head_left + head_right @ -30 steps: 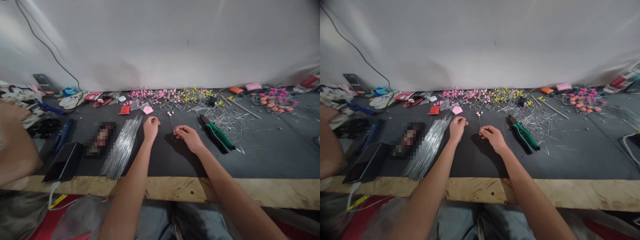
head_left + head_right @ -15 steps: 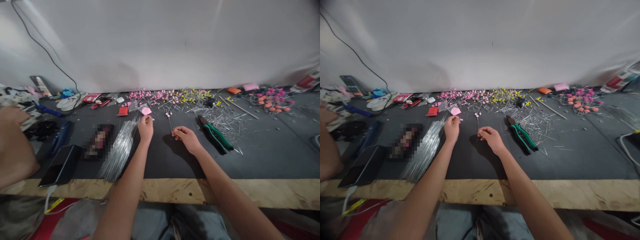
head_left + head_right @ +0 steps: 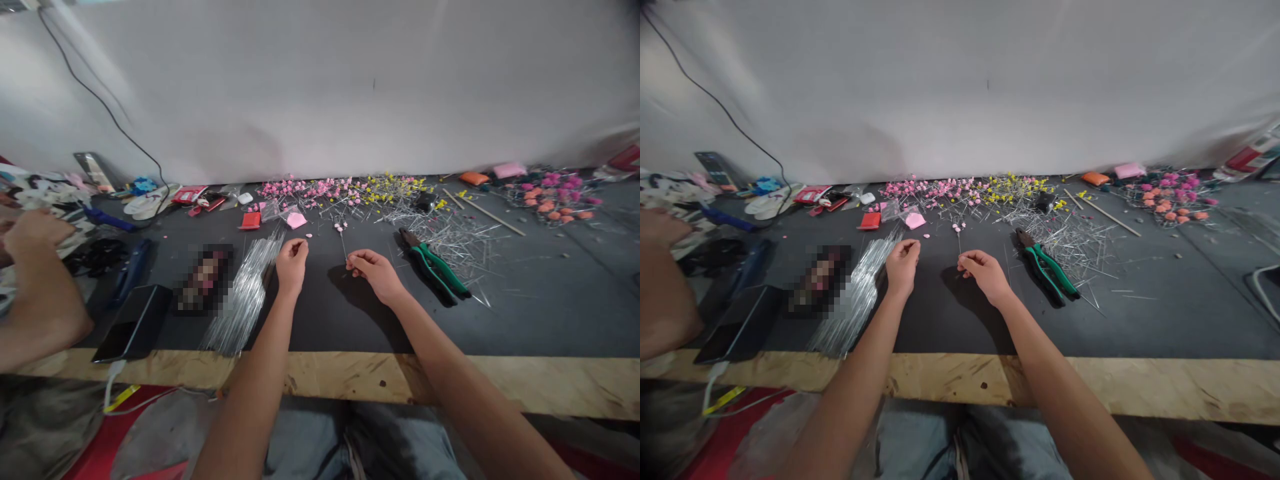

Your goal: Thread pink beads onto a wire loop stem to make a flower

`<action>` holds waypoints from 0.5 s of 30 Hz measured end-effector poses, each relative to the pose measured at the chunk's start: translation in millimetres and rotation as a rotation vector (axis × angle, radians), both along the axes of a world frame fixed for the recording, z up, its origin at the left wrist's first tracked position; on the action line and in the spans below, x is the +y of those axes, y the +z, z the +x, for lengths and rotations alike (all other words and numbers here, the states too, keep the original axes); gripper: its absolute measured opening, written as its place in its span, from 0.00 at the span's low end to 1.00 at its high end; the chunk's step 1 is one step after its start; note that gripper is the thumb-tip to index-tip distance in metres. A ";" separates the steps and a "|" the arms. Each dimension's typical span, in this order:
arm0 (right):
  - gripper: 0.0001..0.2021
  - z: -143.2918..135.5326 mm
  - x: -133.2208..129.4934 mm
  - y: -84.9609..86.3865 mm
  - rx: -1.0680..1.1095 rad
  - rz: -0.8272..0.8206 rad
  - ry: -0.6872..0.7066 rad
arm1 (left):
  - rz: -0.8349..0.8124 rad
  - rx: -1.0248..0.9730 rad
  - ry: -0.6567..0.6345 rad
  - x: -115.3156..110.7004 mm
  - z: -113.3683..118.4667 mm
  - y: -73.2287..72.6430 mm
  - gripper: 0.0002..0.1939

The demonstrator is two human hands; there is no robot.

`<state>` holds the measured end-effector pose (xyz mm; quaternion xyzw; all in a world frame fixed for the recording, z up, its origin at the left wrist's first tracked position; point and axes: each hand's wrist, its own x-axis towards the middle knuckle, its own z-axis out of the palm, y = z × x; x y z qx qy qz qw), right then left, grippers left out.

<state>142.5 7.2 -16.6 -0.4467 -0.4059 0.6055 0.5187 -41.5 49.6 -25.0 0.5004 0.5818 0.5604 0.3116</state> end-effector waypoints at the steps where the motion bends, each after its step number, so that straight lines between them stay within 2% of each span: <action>1: 0.09 0.1 -0.1 -0.1 -0.002 0.004 0.001 | -0.006 -0.024 0.001 1.0 0.3 -0.3 0.12; 5: 0.09 0.0 -0.1 0.2 -0.019 0.011 0.004 | -0.046 -0.089 -0.006 2.2 3.0 0.6 0.12; 15: 0.09 0.4 0.7 -2.7 -0.001 0.019 0.002 | -0.020 -0.070 -0.050 -1.3 1.3 2.4 0.14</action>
